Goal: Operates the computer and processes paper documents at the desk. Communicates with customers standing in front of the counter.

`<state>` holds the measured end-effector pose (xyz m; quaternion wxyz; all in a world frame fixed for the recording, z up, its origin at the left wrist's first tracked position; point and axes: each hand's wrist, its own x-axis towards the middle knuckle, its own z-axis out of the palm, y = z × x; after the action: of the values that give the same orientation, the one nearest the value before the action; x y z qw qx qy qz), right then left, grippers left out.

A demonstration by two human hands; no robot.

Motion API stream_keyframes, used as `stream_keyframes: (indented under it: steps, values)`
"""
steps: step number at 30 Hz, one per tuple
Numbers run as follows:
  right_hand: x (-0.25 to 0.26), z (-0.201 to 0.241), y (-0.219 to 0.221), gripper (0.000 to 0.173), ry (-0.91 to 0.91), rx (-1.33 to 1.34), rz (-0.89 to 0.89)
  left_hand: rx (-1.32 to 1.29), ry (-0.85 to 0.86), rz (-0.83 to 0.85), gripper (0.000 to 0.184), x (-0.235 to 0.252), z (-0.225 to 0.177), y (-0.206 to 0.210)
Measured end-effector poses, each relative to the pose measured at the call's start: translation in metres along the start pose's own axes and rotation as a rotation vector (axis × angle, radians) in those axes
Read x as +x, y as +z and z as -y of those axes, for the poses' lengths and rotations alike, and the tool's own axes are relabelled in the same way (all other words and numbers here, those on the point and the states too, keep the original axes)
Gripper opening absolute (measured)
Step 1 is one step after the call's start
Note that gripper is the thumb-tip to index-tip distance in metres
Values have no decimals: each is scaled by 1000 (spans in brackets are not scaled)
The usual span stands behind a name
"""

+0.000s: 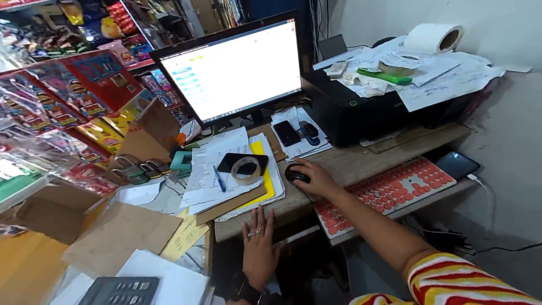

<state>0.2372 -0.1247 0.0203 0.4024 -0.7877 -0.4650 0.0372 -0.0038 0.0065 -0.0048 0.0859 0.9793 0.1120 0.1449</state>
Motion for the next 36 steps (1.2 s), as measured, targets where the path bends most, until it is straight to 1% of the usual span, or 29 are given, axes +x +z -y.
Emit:
stream_keyframes:
  steps: [2, 3, 6, 8, 10, 14, 18, 26, 28, 31, 36]
  values:
    - [0, -1, -1, 53, 1, 12, 16, -1, 1, 5, 92, 0, 0, -1]
    - [-1, -1, -1, 53, 2, 19, 14, 0, 2, 5, 92, 0, 0, -1]
    - [-2, -2, 1, 45, -13, 30, -25, -2, -17, 26, 90, 0, -1, -3]
    - [-2, -1, 3, 41, -19, 36, -52, -1, -46, 69, 90, 1, -2, -6]
    - [-3, -2, 4, 41, -18, 31, -67, -17, -73, 118, 89, 2, -3, -8]
    - [-4, 0, 4, 39, -13, 34, -94, -33, -96, 160, 88, 4, -5, -12]
    - [-4, -1, 4, 37, -18, 35, -99, -32, -80, 136, 88, 3, -4, -9]
    - [-5, 2, 1, 37, 1, 11, -74, -27, -91, 155, 89, 4, -5, -9]
    - [-5, 2, 1, 38, -2, 12, -76, -29, -93, 158, 89, 4, -6, -10]
    - [-6, 2, 0, 47, -1, 0, -68, -28, -87, 141, 89, 4, -6, -9]
    - [-6, 0, 4, 39, 13, -19, -124, -25, -87, 141, 89, 4, -6, -9]
